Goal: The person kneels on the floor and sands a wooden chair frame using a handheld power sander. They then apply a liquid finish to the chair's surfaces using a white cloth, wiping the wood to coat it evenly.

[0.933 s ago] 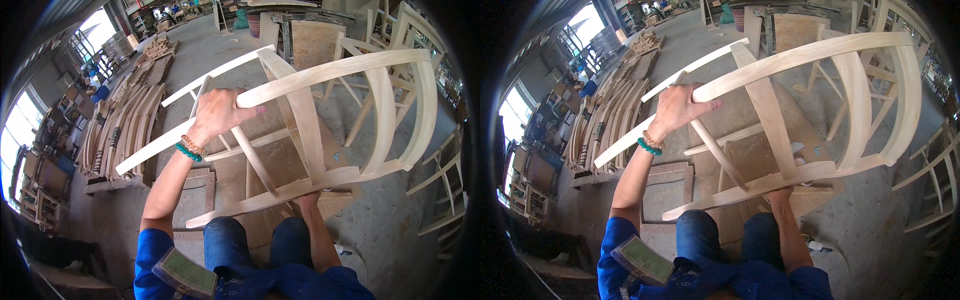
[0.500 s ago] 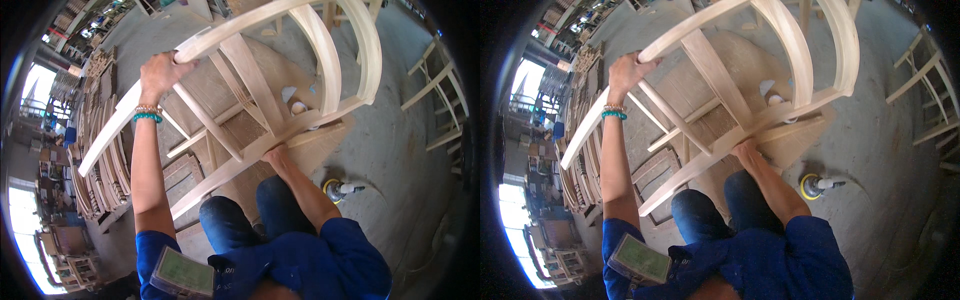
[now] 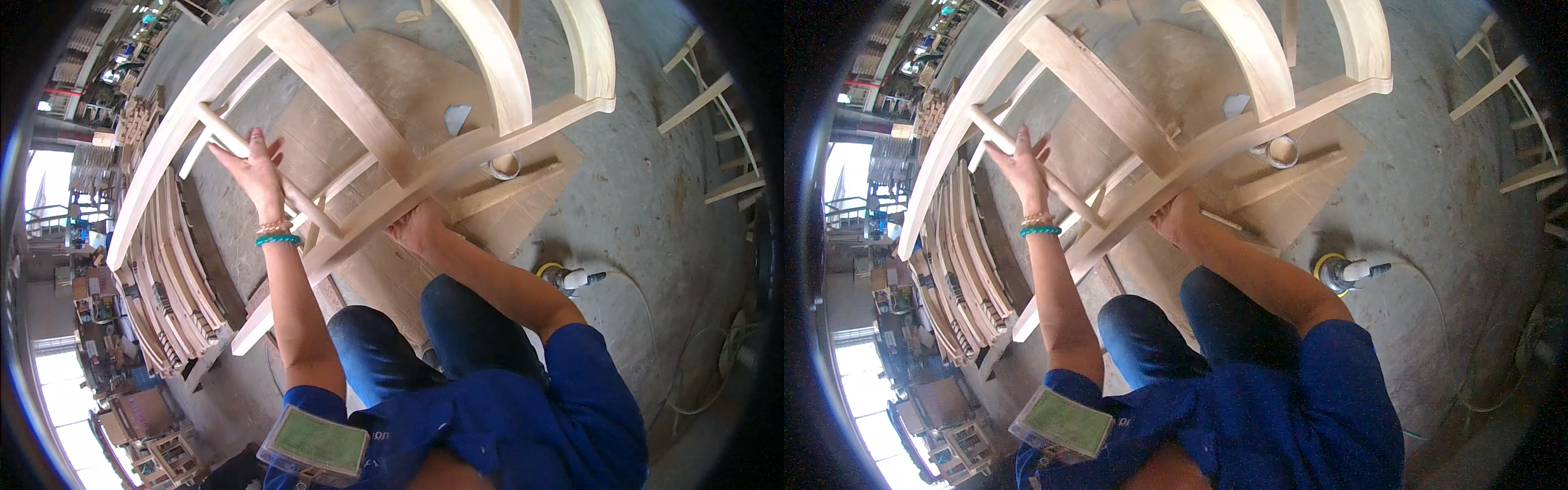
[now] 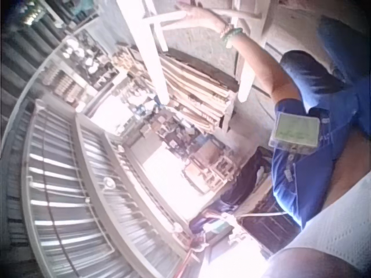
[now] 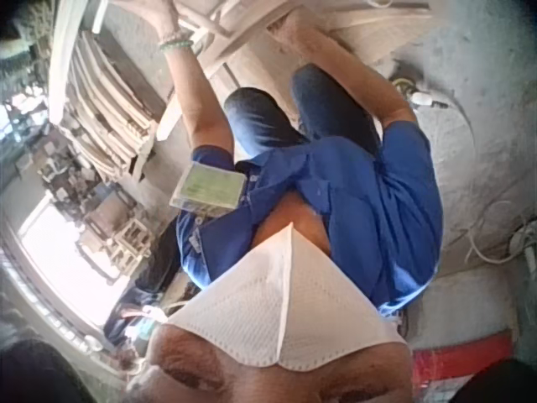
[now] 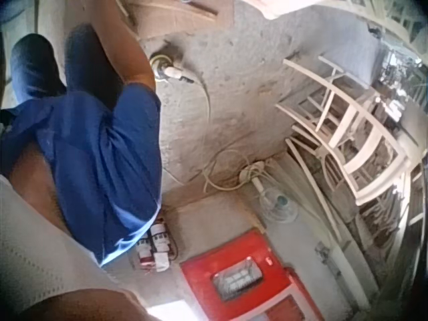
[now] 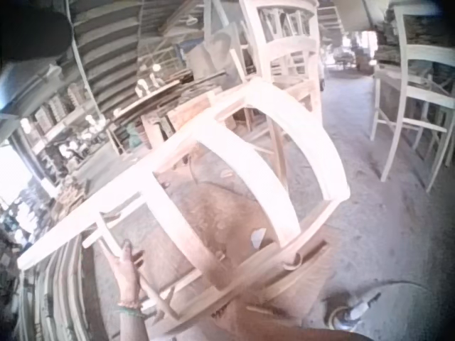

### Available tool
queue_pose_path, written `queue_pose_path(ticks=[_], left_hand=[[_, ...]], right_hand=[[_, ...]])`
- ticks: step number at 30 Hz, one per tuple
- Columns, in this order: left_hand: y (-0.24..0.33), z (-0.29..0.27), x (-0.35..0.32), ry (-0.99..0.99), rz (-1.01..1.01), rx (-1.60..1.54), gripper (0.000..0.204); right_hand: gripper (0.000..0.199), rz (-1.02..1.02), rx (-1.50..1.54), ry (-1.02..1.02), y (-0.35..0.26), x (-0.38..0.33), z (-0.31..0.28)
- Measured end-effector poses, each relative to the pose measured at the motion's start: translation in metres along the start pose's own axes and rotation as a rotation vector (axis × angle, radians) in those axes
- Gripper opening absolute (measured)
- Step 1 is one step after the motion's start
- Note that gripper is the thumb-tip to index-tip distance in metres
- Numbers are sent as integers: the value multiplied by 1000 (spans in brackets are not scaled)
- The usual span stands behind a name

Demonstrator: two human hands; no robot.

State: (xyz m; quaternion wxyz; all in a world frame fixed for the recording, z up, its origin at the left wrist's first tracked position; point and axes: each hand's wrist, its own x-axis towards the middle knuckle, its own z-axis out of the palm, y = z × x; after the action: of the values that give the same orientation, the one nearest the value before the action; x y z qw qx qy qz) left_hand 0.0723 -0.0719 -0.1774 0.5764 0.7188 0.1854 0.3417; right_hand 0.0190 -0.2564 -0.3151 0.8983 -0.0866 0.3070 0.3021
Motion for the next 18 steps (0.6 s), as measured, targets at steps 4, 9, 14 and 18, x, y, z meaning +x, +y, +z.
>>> queue_pose_path(ticks=[4,9,14,18], left_hand=[[2,7,20,3,277,198,62],[-9,-7,76,-64,239,146,49],[-11,10,87,-110,175,22,38],[-21,3,103,-120,201,87,30]], right_hand=[[48,114,-265,-49,-14,-11,9],[44,-65,-1090,-453,-63,12,-38],[20,-709,-1888,139,-172,46,-164],[14,-1310,-2332,578,-249,82,-184]])
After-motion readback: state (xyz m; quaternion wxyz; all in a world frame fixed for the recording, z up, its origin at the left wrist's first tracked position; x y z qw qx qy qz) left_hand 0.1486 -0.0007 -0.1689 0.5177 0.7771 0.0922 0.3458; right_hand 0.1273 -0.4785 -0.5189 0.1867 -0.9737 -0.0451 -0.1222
